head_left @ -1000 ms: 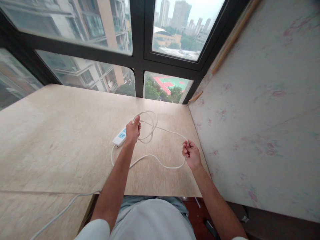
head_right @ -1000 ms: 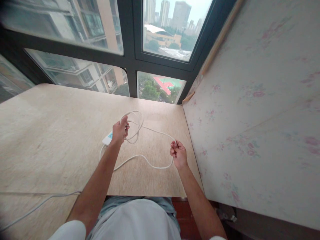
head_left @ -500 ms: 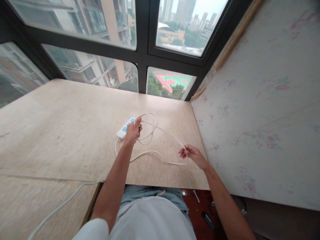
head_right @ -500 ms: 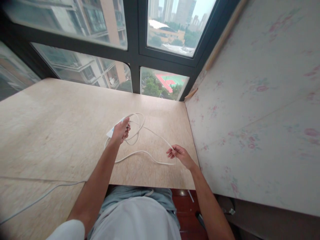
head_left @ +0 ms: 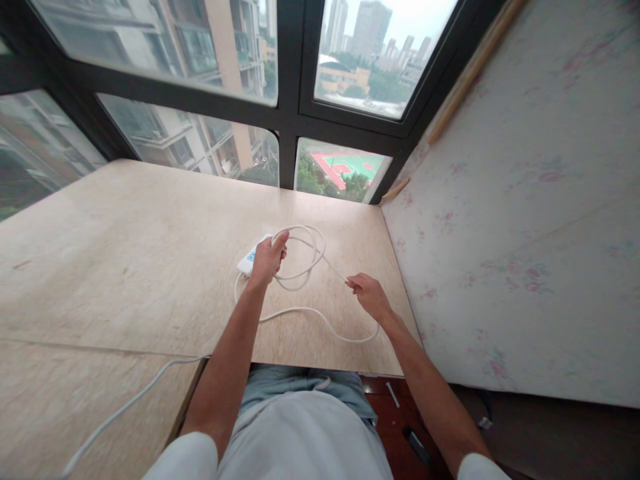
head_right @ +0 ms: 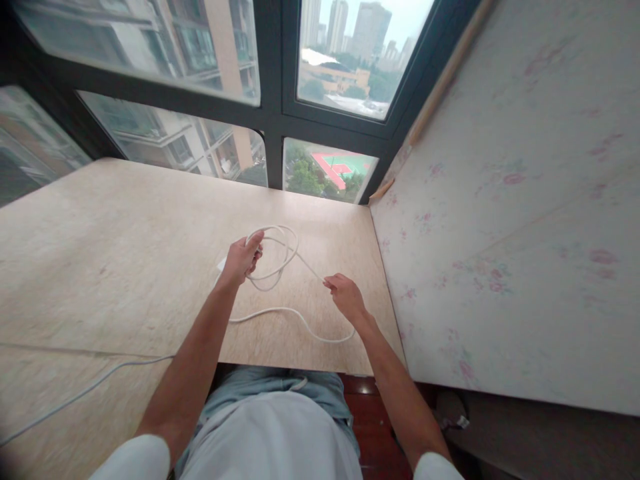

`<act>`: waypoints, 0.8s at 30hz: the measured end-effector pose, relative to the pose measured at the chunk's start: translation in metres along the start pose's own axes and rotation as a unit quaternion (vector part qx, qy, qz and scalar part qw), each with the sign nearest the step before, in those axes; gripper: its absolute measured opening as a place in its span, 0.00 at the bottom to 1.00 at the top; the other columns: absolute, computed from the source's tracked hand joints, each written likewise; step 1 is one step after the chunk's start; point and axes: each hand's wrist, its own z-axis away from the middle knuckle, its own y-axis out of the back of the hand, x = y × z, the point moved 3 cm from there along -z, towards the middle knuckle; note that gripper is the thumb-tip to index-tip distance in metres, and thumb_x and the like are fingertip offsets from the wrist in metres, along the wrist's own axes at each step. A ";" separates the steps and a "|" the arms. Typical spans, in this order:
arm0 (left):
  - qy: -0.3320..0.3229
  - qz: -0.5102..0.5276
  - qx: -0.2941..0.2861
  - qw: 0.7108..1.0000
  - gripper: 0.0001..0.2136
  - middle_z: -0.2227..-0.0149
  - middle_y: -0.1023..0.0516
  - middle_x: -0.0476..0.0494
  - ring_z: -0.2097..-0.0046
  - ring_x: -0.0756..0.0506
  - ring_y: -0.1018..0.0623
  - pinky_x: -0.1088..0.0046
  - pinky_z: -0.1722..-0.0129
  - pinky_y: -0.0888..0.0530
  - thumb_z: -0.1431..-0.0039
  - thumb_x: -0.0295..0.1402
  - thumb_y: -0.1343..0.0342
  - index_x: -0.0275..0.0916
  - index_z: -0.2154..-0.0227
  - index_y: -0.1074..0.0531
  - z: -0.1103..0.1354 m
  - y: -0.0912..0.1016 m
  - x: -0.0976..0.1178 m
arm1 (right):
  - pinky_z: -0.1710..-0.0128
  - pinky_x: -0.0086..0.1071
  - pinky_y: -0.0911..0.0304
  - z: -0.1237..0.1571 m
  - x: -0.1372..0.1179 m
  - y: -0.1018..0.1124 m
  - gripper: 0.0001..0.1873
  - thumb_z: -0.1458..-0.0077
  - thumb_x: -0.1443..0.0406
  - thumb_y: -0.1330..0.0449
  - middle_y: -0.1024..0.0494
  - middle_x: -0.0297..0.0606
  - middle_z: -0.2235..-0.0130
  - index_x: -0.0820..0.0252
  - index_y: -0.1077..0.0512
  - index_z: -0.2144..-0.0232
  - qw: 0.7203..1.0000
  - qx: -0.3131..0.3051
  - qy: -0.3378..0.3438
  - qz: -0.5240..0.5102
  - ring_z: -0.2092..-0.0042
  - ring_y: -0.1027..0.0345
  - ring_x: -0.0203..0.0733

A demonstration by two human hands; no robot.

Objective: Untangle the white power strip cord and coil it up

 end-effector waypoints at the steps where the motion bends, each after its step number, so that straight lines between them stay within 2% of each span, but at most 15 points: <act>1: -0.007 0.000 0.010 1.000 0.20 0.84 0.37 0.54 0.88 0.56 0.44 0.78 0.88 0.50 0.46 0.53 0.45 0.39 0.77 0.35 -0.002 0.003 0.000 | 0.64 0.37 0.36 0.002 0.000 -0.001 0.10 0.46 0.67 0.43 0.23 0.38 0.70 0.52 0.21 0.70 1.000 -0.012 0.018 -0.019 0.70 0.31 0.41; 4: -0.016 -0.006 0.035 0.999 0.20 0.85 0.37 0.54 0.88 0.56 0.44 0.78 0.88 0.50 0.47 0.52 0.44 0.38 0.78 0.35 -0.009 0.008 -0.005 | 0.69 0.34 0.36 0.009 -0.002 -0.001 0.13 0.47 0.69 0.45 0.22 0.36 0.71 0.52 0.21 0.67 0.993 -0.023 0.056 -0.099 0.73 0.31 0.39; 6: -0.020 -0.019 0.036 0.999 0.21 0.85 0.37 0.54 0.87 0.55 0.44 0.78 0.87 0.49 0.47 0.53 0.45 0.38 0.78 0.35 -0.012 0.008 -0.009 | 0.74 0.32 0.37 0.014 -0.002 0.001 0.13 0.48 0.68 0.45 0.22 0.36 0.72 0.53 0.20 0.68 0.989 -0.018 0.051 -0.137 0.75 0.33 0.37; 11: -0.052 -0.089 0.024 0.994 0.22 0.84 0.35 0.52 0.86 0.53 0.41 0.76 0.84 0.46 0.46 0.55 0.47 0.39 0.80 0.34 -0.015 0.005 -0.013 | 0.81 0.28 0.45 0.021 0.005 0.006 0.08 0.50 0.64 0.41 0.21 0.37 0.73 0.55 0.20 0.72 0.985 0.016 -0.021 -0.168 0.79 0.38 0.34; 14: -0.089 -0.173 0.045 0.980 0.23 0.84 0.34 0.49 0.82 0.51 0.36 0.75 0.79 0.42 0.44 0.53 0.48 0.39 0.82 0.35 -0.010 0.004 -0.010 | 0.84 0.27 0.50 0.024 0.014 0.007 0.10 0.49 0.60 0.40 0.21 0.38 0.70 0.58 0.21 0.71 0.982 0.012 -0.088 -0.166 0.82 0.43 0.30; 16: -0.108 -0.220 0.065 0.967 0.22 0.84 0.33 0.48 0.79 0.49 0.33 0.74 0.76 0.40 0.43 0.52 0.48 0.40 0.83 0.36 -0.003 0.004 -0.008 | 0.86 0.26 0.52 0.026 0.019 0.007 0.13 0.47 0.57 0.40 0.21 0.37 0.70 0.60 0.22 0.70 0.977 -0.020 -0.130 -0.168 0.84 0.46 0.27; 18: -0.108 -0.237 0.073 0.963 0.22 0.83 0.32 0.48 0.78 0.48 0.32 0.74 0.75 0.39 0.43 0.51 0.48 0.40 0.82 0.36 0.005 0.002 -0.006 | 0.85 0.26 0.49 0.028 0.019 0.003 0.16 0.47 0.54 0.39 0.22 0.36 0.71 0.60 0.23 0.65 0.969 -0.070 -0.150 -0.181 0.84 0.42 0.28; 22: -0.042 -0.191 0.028 0.980 0.20 0.82 0.30 0.47 0.82 0.49 0.33 0.74 0.80 0.41 0.45 0.52 0.46 0.39 0.79 0.33 0.020 -0.005 -0.006 | 0.74 0.27 0.35 0.031 0.007 -0.015 0.23 0.48 0.54 0.36 0.22 0.34 0.72 0.60 0.30 0.53 0.938 -0.216 -0.159 -0.218 0.71 0.26 0.37; 24: -0.014 -0.171 -0.003 0.985 0.20 0.81 0.28 0.46 0.83 0.50 0.33 0.76 0.83 0.42 0.47 0.52 0.43 0.38 0.77 0.32 0.025 -0.010 -0.007 | 0.69 0.28 0.32 0.028 -0.002 -0.027 0.20 0.47 0.54 0.36 0.21 0.37 0.70 0.61 0.30 0.57 0.920 -0.269 -0.163 -0.234 0.66 0.24 0.38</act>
